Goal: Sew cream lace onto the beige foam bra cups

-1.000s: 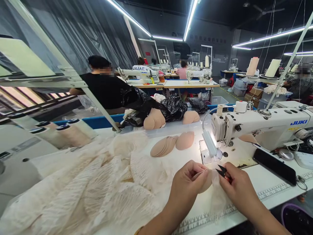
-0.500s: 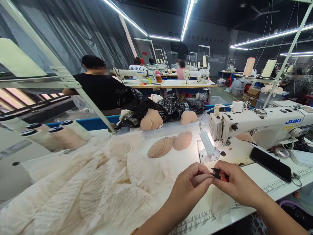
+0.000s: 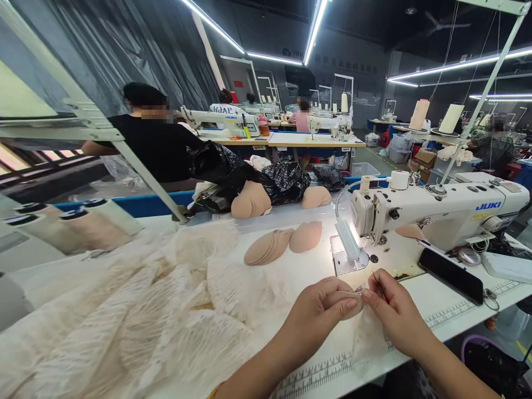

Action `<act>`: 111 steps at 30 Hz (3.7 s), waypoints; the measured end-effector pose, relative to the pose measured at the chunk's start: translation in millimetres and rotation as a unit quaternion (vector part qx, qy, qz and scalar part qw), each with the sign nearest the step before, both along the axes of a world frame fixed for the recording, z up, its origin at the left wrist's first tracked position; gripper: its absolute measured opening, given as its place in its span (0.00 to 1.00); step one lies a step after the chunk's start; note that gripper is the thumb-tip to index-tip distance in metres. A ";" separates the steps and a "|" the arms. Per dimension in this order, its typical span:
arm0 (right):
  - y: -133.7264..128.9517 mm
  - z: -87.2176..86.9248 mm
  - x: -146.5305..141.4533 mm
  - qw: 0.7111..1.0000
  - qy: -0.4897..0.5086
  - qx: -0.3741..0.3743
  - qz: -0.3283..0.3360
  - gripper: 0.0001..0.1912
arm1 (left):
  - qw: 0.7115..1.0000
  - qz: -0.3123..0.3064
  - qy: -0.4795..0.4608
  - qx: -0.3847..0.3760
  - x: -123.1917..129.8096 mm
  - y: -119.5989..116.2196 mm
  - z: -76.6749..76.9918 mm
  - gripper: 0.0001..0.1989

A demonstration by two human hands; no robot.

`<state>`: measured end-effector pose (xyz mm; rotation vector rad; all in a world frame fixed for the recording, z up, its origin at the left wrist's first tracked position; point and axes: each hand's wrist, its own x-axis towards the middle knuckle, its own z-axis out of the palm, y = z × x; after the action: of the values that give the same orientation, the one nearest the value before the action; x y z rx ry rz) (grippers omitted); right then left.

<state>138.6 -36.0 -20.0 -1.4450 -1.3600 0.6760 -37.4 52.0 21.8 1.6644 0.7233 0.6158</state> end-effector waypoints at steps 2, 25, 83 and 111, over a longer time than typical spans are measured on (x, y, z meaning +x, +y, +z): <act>2.0 -13.3 10.6 0.979 -0.184 0.052 -0.065 0.05 | 1.000 0.005 -0.006 0.004 0.3 -1.0 -1.9 0.13; -9.8 19.9 21.4 0.982 -0.172 0.074 -0.026 0.02 | 0.991 0.056 -0.052 -0.111 -3.8 1.0 -2.7 0.20; -40.3 13.6 10.1 0.980 -0.043 -0.093 0.169 0.09 | 0.995 -0.060 -0.021 -0.071 3.9 -5.4 -5.4 0.18; -43.9 30.7 25.1 0.952 -0.222 -0.099 0.188 0.07 | 0.985 0.088 -0.146 -0.029 4.4 -6.8 -12.2 0.19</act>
<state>163.7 -79.9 10.7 -1.5721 -2.0000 0.7755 -32.9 45.2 9.6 1.4262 0.6707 0.9355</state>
